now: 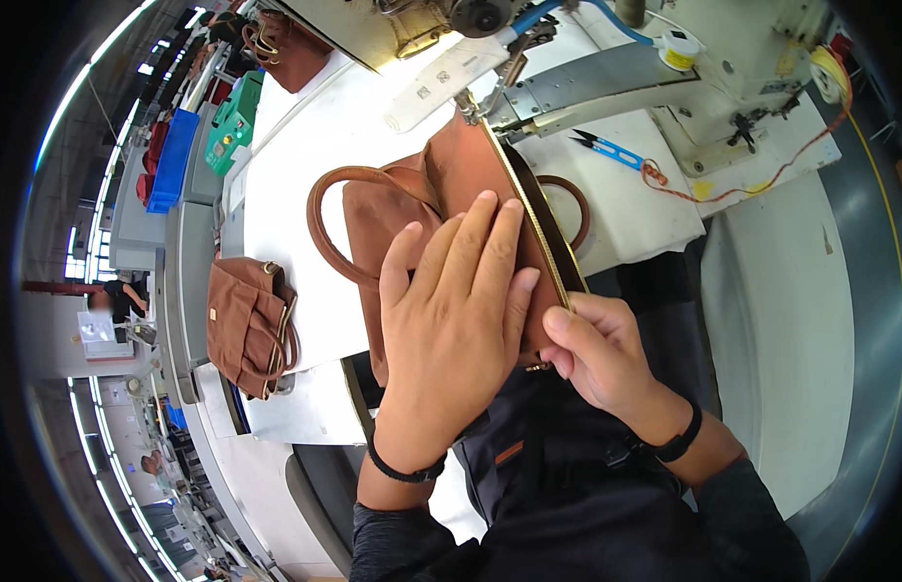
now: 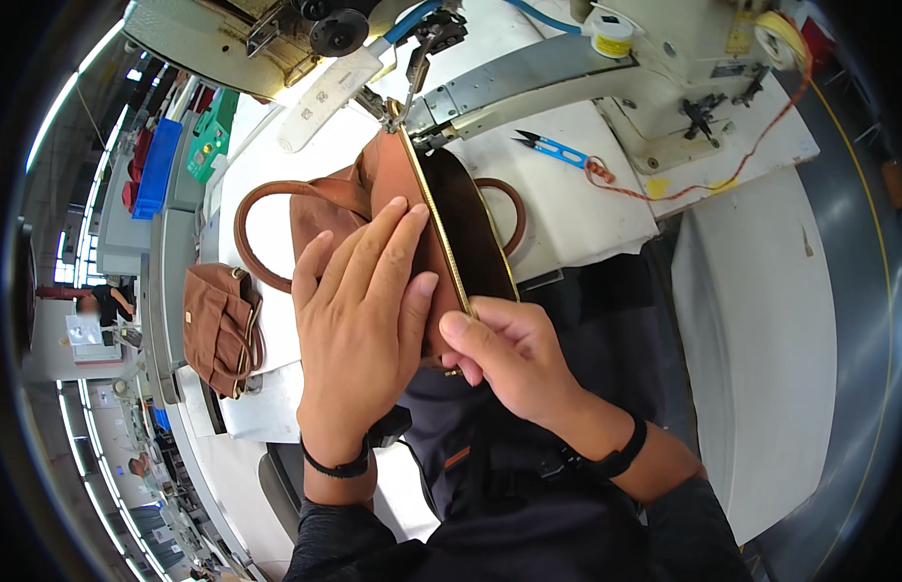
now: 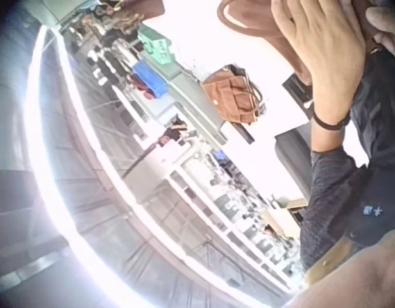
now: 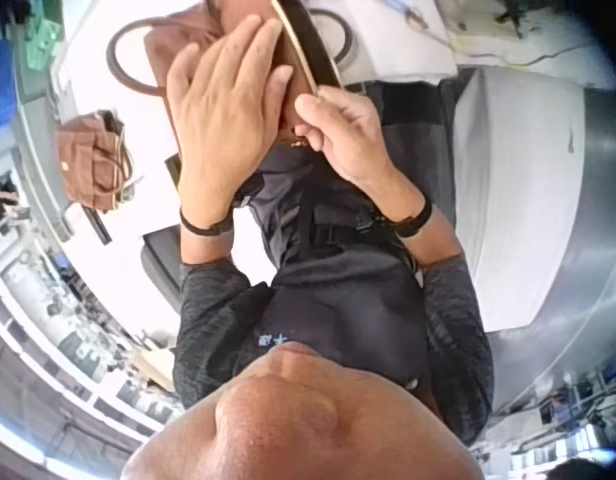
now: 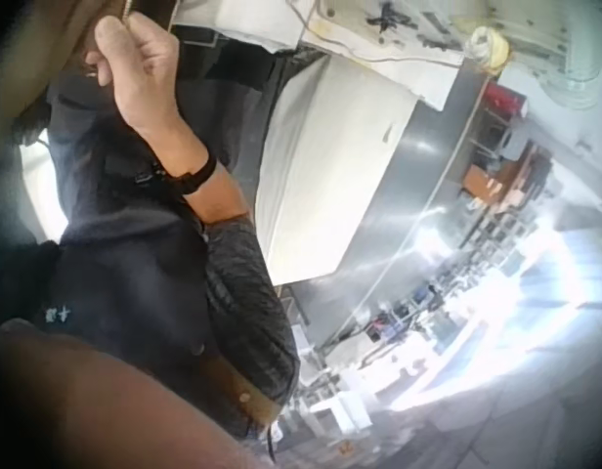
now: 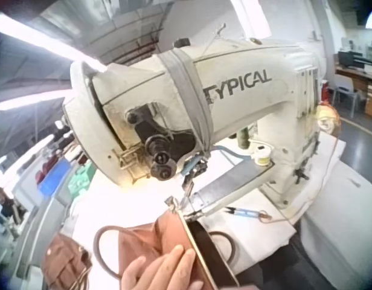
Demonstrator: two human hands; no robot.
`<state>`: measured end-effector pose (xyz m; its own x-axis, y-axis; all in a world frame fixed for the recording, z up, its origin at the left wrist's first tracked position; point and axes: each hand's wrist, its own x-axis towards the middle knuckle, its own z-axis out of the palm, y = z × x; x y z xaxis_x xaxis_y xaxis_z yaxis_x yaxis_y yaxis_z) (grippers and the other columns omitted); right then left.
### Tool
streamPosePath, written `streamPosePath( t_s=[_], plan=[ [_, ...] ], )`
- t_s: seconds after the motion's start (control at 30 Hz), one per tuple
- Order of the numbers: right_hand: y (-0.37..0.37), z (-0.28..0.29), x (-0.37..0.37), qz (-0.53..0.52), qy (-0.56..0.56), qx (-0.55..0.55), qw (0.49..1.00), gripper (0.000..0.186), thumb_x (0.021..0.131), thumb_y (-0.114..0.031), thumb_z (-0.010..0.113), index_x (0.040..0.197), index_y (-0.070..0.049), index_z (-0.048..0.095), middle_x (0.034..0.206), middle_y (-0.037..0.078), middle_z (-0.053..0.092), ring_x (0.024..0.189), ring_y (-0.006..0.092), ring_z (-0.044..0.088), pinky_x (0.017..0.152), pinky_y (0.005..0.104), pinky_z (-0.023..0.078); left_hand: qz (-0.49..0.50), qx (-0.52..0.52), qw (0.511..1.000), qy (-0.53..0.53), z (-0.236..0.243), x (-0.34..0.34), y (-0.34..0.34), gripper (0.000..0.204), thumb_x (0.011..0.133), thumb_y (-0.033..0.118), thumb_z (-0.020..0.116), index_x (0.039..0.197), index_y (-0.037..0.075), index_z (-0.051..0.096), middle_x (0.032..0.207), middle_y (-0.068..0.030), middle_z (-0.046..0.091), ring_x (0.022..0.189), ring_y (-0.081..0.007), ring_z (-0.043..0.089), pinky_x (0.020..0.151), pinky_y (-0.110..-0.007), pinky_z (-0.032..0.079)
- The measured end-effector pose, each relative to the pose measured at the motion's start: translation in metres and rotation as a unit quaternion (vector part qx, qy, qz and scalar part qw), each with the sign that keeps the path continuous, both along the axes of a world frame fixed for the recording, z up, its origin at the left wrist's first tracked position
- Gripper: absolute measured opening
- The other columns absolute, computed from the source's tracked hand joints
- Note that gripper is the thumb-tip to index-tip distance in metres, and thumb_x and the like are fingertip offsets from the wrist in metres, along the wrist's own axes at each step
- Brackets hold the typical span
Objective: Sewing the top edge and zipper area of a brown leather handbag using an industrial sewing machine.
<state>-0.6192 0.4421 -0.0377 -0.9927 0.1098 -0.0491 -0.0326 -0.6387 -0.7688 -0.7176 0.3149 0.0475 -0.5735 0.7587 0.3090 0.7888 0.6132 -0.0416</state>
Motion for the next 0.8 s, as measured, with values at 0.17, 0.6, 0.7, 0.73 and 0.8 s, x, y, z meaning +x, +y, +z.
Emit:
streamPosePath(
  t_s=[0.17, 0.6, 0.7, 0.73, 0.8],
  plan=[
    [0.004, 0.008, -0.001, 0.01, 0.009, 0.052, 0.999, 0.034, 0.109, -0.023, 0.056, 0.084, -0.001, 0.065, 0.073, 0.002, 0.061, 0.063, 0.0053, 0.052, 0.058, 0.0221, 0.043, 0.011, -0.008, 0.999, -0.031, 0.006, -0.002, -0.001, 0.047, 0.098, 0.028, 0.063, 0.14, 0.007, 0.062, 0.138, -0.0091, 0.064, 0.121, -0.0203, 0.063, 0.117, -0.043, 0.029],
    [0.015, 0.004, -0.035, 0.008, 0.009, 0.063, 0.998, 0.035, 0.109, -0.023, 0.056, 0.083, -0.002, 0.063, 0.07, 0.001, 0.058, 0.062, 0.0049, 0.051, 0.063, 0.0229, 0.047, 0.012, 0.02, 1.0, -0.02, -0.002, -0.036, 0.011, 0.042, 0.101, 0.022, 0.062, 0.14, 0.009, 0.063, 0.137, -0.0092, 0.066, 0.123, -0.0237, 0.063, 0.116, -0.043, 0.032],
    [0.015, 0.004, -0.045, -0.009, 0.008, 0.069, 0.998, 0.035, 0.109, -0.023, 0.056, 0.082, -0.002, 0.063, 0.07, 0.0, 0.058, 0.062, 0.0047, 0.05, 0.064, 0.0226, 0.047, 0.004, 0.031, 0.999, -0.011, -0.003, -0.045, 0.014, 0.041, 0.101, 0.021, 0.062, 0.14, 0.009, 0.063, 0.137, -0.0094, 0.066, 0.124, -0.0245, 0.063, 0.115, -0.045, 0.033],
    [0.015, 0.003, -0.048, -0.009, 0.009, 0.069, 0.998, 0.035, 0.109, -0.023, 0.056, 0.082, -0.002, 0.063, 0.07, 0.0, 0.058, 0.062, 0.0047, 0.05, 0.064, 0.0226, 0.047, -0.001, 0.035, 0.999, -0.006, -0.004, -0.048, 0.014, 0.041, 0.1, 0.021, 0.062, 0.139, 0.009, 0.063, 0.137, -0.0094, 0.066, 0.124, -0.0248, 0.063, 0.115, -0.045, 0.033],
    [0.016, 0.002, -0.055, -0.016, 0.037, 0.073, 0.996, 0.036, 0.109, -0.024, 0.056, 0.081, -0.002, 0.063, 0.069, -0.001, 0.057, 0.062, 0.0044, 0.05, 0.065, 0.0227, 0.048, -0.003, 0.033, 0.999, -0.002, -0.004, -0.054, 0.015, 0.04, 0.1, 0.021, 0.062, 0.138, 0.008, 0.064, 0.137, -0.0098, 0.066, 0.123, -0.0253, 0.063, 0.115, -0.046, 0.034]
  ],
)
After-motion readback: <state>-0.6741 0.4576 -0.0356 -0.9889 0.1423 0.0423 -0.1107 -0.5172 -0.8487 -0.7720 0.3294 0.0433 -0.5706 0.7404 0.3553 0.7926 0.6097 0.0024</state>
